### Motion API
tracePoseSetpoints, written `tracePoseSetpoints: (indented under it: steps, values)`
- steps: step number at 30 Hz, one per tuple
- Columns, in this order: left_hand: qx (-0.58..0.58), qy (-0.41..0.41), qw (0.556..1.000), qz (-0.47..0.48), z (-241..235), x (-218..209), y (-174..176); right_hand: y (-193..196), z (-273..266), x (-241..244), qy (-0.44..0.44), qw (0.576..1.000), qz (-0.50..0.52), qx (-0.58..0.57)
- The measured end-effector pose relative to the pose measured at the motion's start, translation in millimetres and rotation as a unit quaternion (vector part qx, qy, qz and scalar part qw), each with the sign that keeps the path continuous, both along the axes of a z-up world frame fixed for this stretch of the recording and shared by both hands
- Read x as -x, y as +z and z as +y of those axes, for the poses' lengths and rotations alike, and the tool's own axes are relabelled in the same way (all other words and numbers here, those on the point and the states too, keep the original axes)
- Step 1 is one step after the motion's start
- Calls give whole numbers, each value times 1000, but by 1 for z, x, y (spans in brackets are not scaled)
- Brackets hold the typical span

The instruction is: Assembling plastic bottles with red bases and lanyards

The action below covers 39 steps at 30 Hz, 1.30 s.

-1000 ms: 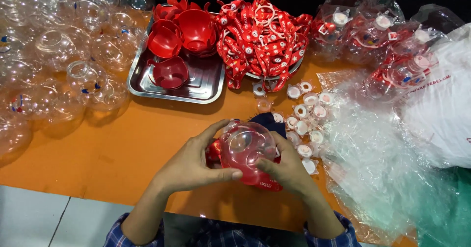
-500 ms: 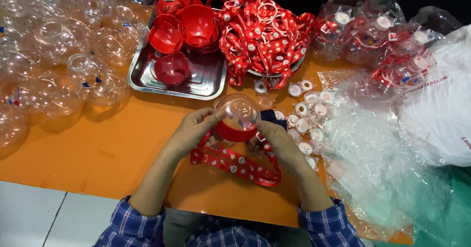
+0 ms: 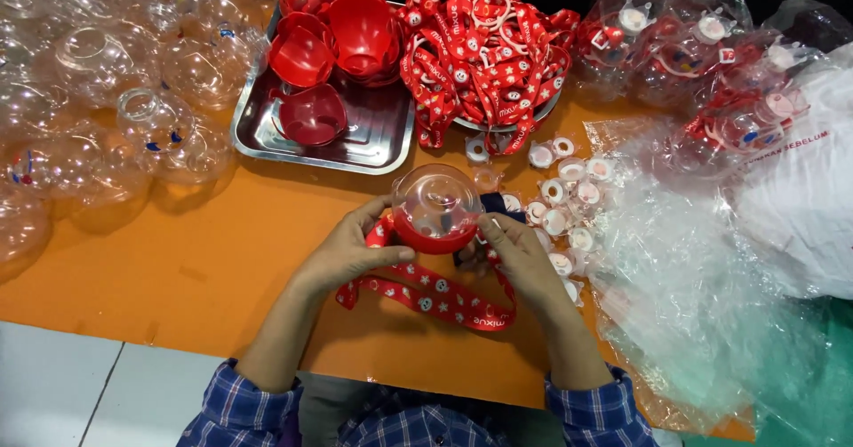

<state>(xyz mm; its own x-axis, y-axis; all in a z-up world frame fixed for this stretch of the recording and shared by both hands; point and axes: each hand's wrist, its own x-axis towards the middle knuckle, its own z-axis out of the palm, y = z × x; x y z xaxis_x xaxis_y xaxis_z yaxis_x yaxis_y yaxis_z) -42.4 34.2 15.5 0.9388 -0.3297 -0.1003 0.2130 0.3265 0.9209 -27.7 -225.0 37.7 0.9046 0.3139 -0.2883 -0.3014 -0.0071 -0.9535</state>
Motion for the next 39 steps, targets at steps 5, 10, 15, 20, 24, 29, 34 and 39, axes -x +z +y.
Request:
tracePoseSetpoints:
  steps: [5,10,15,20,24,29,34,39]
  values:
    - [-110,10,994,-23,17,4,14,8,-16,1,1,1000,-13,-10]
    - [-214,55,974,-42,41,6,11,2,-35,0,-14,997,-70,26]
    - [-116,70,991,-14,59,4,-18,6,-37,4,-53,967,-161,189]
    - [-109,133,985,33,66,4,-39,13,-38,3,-125,965,-130,192]
    - [-155,164,972,68,66,7,-31,-5,-50,3,-147,971,-82,170]
    - [-214,146,963,76,52,9,-10,-3,-42,14,-131,968,-83,196]
    - [-277,131,949,74,47,11,-1,17,-31,25,-112,966,-97,213]
    - [-323,161,931,53,60,7,-33,13,-37,28,-127,944,-167,253]
